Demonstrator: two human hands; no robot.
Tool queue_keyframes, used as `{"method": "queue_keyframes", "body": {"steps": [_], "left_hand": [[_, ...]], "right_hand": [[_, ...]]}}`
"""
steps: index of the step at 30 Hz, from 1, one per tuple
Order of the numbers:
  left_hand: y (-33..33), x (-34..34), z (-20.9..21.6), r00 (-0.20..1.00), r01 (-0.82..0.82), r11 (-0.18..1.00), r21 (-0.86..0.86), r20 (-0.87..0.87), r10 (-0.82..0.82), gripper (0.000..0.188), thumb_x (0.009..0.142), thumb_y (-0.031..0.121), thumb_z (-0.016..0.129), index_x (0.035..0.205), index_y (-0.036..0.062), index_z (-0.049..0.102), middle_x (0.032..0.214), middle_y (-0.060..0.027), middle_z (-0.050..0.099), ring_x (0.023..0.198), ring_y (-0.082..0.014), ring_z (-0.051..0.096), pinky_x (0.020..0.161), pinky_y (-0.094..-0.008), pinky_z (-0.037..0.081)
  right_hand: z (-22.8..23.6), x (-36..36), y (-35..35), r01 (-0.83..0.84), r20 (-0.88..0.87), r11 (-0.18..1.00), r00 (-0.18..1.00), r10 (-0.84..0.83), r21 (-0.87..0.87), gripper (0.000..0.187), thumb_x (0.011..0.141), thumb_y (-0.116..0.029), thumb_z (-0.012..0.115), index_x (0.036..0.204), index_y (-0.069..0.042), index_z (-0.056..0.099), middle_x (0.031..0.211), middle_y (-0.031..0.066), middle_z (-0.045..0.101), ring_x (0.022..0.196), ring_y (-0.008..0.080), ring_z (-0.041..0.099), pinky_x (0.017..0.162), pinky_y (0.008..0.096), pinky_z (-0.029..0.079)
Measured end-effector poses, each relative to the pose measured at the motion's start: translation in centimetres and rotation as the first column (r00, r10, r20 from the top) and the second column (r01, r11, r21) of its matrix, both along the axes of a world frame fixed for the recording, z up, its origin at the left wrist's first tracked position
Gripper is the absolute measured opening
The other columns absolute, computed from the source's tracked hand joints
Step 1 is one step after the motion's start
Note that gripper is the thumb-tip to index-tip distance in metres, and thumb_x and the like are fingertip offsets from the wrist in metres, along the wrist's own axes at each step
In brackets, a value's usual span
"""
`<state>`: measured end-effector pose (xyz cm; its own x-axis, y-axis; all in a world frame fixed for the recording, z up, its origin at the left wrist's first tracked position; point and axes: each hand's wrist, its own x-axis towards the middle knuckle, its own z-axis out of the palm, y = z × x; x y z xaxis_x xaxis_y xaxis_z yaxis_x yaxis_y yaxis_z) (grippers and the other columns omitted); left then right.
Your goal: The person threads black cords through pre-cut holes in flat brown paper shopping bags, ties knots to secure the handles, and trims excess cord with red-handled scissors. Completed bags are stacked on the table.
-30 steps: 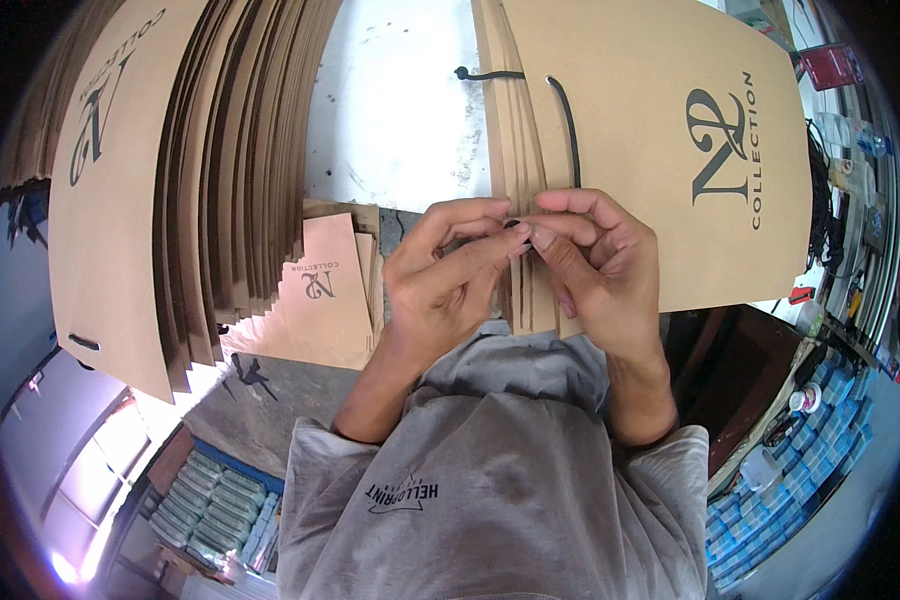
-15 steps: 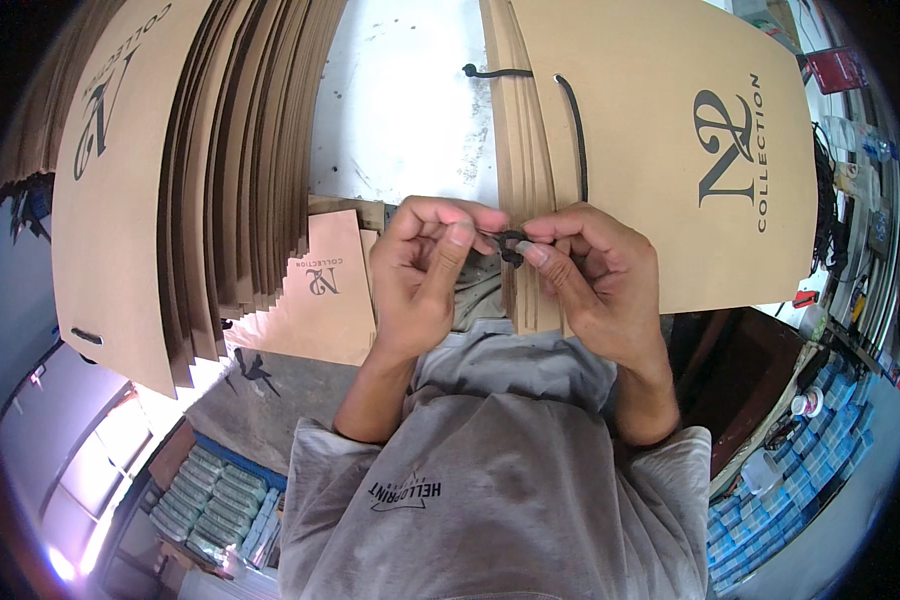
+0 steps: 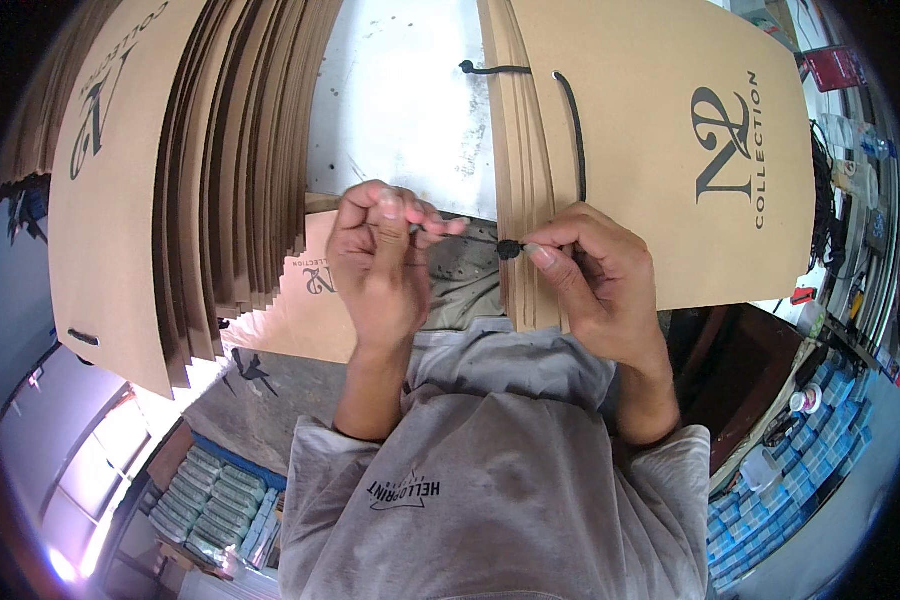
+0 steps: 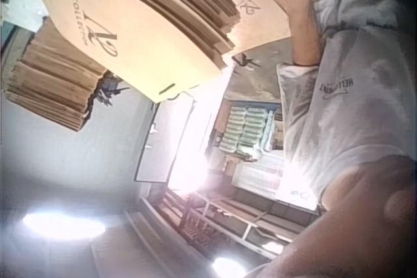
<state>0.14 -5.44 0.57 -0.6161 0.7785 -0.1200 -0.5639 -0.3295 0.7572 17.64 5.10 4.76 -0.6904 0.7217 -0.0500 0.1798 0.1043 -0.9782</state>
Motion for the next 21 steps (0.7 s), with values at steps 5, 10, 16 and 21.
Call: {"method": "queue_keyframes", "body": {"steps": [5, 10, 16, 21], "left_hand": [[0.1, -0.4, 0.2, 0.999, -0.003, 1.000, -0.009, 0.042, 0.003, 0.008, 0.106, 0.007, 0.053, 0.113, 0.0025, 0.055, 0.090, -0.0080, 0.061, 0.081, -0.0176, 0.064, 0.077, -0.0382, 0.062], [-0.4, -1.5, -0.4, 0.996, 0.025, 1.000, 0.009, 0.090, -0.025, 0.006, 0.106, 0.006, 0.055, 0.110, 0.0030, 0.057, 0.090, -0.0070, 0.060, 0.078, -0.0157, 0.060, 0.074, -0.0352, 0.059], [-0.6, -2.6, -0.6, 0.989, 0.010, 0.999, 0.052, 0.144, -0.017, 0.006, 0.106, 0.008, 0.055, 0.108, 0.0029, 0.057, 0.090, -0.0062, 0.059, 0.078, -0.0153, 0.057, 0.072, -0.0349, 0.055], [-0.3, -1.9, -0.9, 0.991, -0.004, 0.997, -0.083, 0.130, 0.015, 0.013, 0.106, 0.010, 0.055, 0.115, 0.0008, 0.056, 0.100, -0.0105, 0.063, 0.091, -0.0206, 0.064, 0.086, -0.0398, 0.058]], "right_hand": [[0.1, -0.1, -0.1, -0.004, 0.020, 1.000, 1.000, 0.004, 0.013, 0.004, 0.091, 0.002, 0.068, 0.095, 0.002, 0.068, 0.082, 0.0100, 0.062, 0.068, 0.0163, 0.059, 0.059, 0.0274, 0.045], [0.1, 0.2, 0.1, -0.043, 0.049, 0.995, 0.998, 0.038, 0.095, 0.004, 0.092, 0.000, 0.068, 0.095, 0.002, 0.067, 0.080, 0.0103, 0.060, 0.067, 0.0174, 0.058, 0.058, 0.0285, 0.045], [0.5, 0.2, 0.3, -0.049, 0.057, 0.991, 0.997, 0.042, 0.122, 0.002, 0.092, 0.001, 0.066, 0.094, 0.001, 0.066, 0.081, 0.0108, 0.061, 0.067, 0.0196, 0.058, 0.060, 0.0299, 0.045], [0.0, 0.0, 0.1, 0.026, 0.044, 0.999, 0.999, -0.024, -0.028, 0.002, 0.093, 0.000, 0.066, 0.094, 0.001, 0.066, 0.083, 0.0103, 0.063, 0.069, 0.0168, 0.058, 0.062, 0.0284, 0.045]]}}
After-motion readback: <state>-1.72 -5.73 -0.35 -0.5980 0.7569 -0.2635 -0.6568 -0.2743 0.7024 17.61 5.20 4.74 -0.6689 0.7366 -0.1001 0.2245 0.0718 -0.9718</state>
